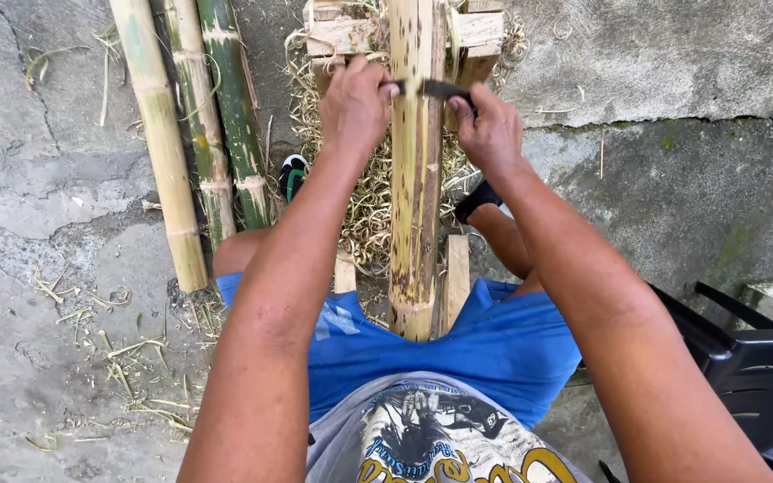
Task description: Scraping the outer layer of a bamboo pole using a curved blade.
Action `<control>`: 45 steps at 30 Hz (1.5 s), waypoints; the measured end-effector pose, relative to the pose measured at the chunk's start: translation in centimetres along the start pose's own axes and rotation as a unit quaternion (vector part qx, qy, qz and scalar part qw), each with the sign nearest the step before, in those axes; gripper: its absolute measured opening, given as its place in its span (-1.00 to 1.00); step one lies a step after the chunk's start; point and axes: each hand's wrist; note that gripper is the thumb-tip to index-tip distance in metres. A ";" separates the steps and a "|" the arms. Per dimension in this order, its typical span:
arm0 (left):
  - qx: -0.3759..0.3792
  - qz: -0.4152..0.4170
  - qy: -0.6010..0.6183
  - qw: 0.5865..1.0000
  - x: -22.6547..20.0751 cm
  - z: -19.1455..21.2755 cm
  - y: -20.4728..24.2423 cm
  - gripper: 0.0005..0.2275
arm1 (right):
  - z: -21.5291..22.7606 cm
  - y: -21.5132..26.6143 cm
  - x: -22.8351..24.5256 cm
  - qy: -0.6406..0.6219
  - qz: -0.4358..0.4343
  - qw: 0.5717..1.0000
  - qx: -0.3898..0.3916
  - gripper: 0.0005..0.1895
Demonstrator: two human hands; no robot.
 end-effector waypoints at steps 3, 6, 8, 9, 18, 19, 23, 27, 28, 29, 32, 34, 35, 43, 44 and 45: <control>0.018 -0.003 0.016 1.000 -0.1 -0.6 3.4 -0.83 | 0.4 3.4 0.5 -0.005 -0.081 0.995 0.063 -0.61; -0.020 -0.026 0.004 0.999 -0.4 -1.1 6.0 -0.84 | 0.9 6.1 0.9 -0.010 -0.009 1.000 -0.023 -0.62; -0.014 -0.028 0.023 0.999 -0.9 -1.0 8.3 -0.84 | 1.6 8.2 1.5 -0.031 -0.031 0.999 0.007 -0.64; -0.014 -0.028 0.023 0.999 -1.2 -0.7 9.2 -0.84 | 1.5 9.2 1.4 -0.032 -0.030 0.999 0.008 -0.64; -0.065 -0.072 0.042 0.994 -2.3 -0.7 19.2 -0.90 | 1.5 18.6 0.9 -0.032 0.003 0.999 0.010 -0.65; -0.073 -0.075 0.054 0.993 -2.3 -1.0 20.5 -0.90 | 1.7 19.7 1.1 -0.029 0.003 0.999 0.016 -0.65; -0.012 -0.027 0.066 0.997 -3.1 -1.0 24.3 -0.95 | 1.8 24.1 0.9 -0.008 -0.027 0.998 0.062 -0.64; -0.010 -0.046 0.072 0.996 -2.5 -2.6 29.8 -0.97 | 2.1 29.5 0.7 -0.031 -0.018 0.998 0.048 -0.72; 0.031 -0.027 0.069 0.997 -1.8 -3.7 31.6 -0.97 | 2.2 31.1 0.3 -0.027 -0.054 0.992 0.107 -0.72; 0.059 -0.017 0.066 0.996 -0.5 -5.0 32.3 -0.93 | 1.8 31.5 0.0 -0.021 -0.081 0.985 0.154 -0.72; 0.038 0.000 0.133 0.990 -1.3 -3.5 34.8 -0.93 | 2.7 32.6 0.8 -0.061 -0.044 0.984 0.163 -0.72; -0.009 0.011 0.130 0.991 -2.0 -2.3 32.7 -0.90 | 2.2 30.8 1.0 -0.050 -0.058 0.987 0.142 -0.73; -0.053 0.027 0.127 0.990 -2.7 -1.7 31.8 -0.87 | 2.3 29.9 0.9 -0.039 -0.074 0.989 0.125 -0.74; -0.120 -0.022 0.096 0.988 -1.8 -2.7 18.1 -0.90 | 2.7 17.0 2.2 -0.026 -0.059 0.997 0.033 -0.69; -0.122 -0.020 0.083 0.989 -1.8 -2.7 16.5 -0.91 | 2.9 15.2 2.5 -0.045 -0.066 0.996 0.028 -0.71; -0.122 -0.017 0.085 0.989 -1.4 -2.7 14.4 -0.91 | 3.0 13.3 2.8 -0.043 -0.065 0.996 0.031 -0.71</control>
Point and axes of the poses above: each hand's wrist, its own y-axis away from the middle knuckle, its own z-axis out of the back of the hand, x = y × z, and after that the axes turned 10 degrees about -z, right-handed
